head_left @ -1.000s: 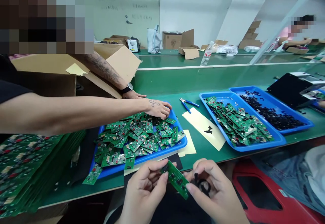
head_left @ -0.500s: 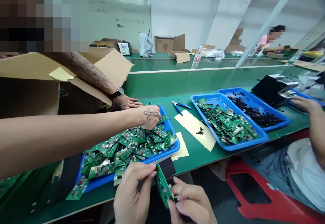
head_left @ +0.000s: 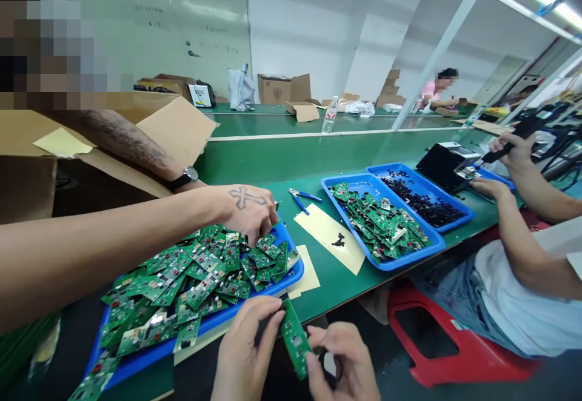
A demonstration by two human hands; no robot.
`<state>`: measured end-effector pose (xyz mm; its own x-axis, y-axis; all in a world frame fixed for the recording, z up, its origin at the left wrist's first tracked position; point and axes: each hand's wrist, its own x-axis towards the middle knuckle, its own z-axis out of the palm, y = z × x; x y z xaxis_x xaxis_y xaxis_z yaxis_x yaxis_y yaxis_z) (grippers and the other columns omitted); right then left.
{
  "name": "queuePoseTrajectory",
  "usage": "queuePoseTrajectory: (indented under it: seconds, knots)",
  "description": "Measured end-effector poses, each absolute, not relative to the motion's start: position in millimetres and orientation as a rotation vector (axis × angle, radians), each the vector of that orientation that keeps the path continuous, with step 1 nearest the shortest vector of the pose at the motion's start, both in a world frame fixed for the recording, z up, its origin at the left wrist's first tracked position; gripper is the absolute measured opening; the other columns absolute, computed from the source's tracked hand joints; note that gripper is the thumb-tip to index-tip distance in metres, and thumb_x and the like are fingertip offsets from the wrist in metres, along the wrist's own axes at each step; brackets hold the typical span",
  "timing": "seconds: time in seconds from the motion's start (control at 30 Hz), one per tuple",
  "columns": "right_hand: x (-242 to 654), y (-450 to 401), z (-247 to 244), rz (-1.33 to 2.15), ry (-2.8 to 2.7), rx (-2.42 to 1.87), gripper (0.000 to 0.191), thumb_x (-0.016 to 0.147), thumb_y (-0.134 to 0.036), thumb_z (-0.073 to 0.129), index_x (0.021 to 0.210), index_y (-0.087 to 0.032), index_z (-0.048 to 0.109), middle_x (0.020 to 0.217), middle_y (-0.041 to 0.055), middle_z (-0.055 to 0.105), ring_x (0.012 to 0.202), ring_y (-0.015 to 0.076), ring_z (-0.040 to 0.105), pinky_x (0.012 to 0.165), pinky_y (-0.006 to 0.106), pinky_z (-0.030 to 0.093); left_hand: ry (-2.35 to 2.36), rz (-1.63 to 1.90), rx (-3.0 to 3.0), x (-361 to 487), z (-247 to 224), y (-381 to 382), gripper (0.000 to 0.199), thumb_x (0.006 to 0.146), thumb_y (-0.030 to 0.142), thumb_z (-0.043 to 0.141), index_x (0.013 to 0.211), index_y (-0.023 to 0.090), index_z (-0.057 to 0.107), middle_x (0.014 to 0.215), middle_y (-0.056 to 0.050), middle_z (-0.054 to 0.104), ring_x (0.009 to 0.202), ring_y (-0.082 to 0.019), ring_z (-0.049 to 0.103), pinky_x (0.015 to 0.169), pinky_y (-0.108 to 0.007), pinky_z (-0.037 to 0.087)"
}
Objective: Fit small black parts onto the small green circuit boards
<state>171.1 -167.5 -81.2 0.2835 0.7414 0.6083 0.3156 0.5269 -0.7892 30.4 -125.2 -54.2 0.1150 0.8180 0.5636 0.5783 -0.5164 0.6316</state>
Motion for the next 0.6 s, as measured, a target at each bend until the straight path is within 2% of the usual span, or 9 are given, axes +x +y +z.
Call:
queuePoseTrajectory:
  seconds: [0.1,0.2,0.4,0.6]
  knots:
    - [203,-146,-81,0.297,-1.207,-1.269,0.012,0.084,-0.021,0.055,0.093,-0.021,0.046,0.084,0.0034,0.055,0.069,0.0168,0.066,0.061,0.029,0.057,1.421,1.244,2.138,34,-59,-127,0.017,0.086,0.022,0.054,0.102,0.023,0.058,0.099,-0.006,0.067,0.087,-0.018,0.068,0.075,-0.028,0.058]
    - [257,-106,-74,0.138,-1.106,-1.442,0.023,0.080,-0.033,0.059,0.093,-0.020,0.046,0.084,0.0040,0.053,0.069,0.0168,0.062,0.060,0.029,0.053,1.458,1.182,2.226,34,-62,-128,0.020,0.087,0.025,0.051,0.106,0.022,0.058,0.104,-0.008,0.065,0.091,-0.021,0.068,0.076,-0.031,0.058]
    - [351,-21,-61,0.037,-1.129,-1.647,0.030,0.067,-0.031,0.059,0.091,-0.019,0.046,0.087,0.0065,0.051,0.066,0.0193,0.056,0.064,0.036,0.049,1.576,1.080,2.415,37,-66,-105,0.021,0.089,0.020,0.044,0.103,0.017,0.059,0.098,-0.011,0.065,0.091,-0.023,0.066,0.079,-0.037,0.057]
    - [367,9,-52,-0.048,-1.285,-1.763,0.025,0.061,-0.032,0.058,0.082,-0.022,0.047,0.081,0.0071,0.053,0.082,0.0287,0.053,0.081,0.047,0.043,1.620,1.059,2.324,49,-71,-81,0.019,0.085,0.020,0.049,0.099,0.017,0.062,0.091,-0.010,0.064,0.083,-0.025,0.063,0.072,-0.041,0.055]
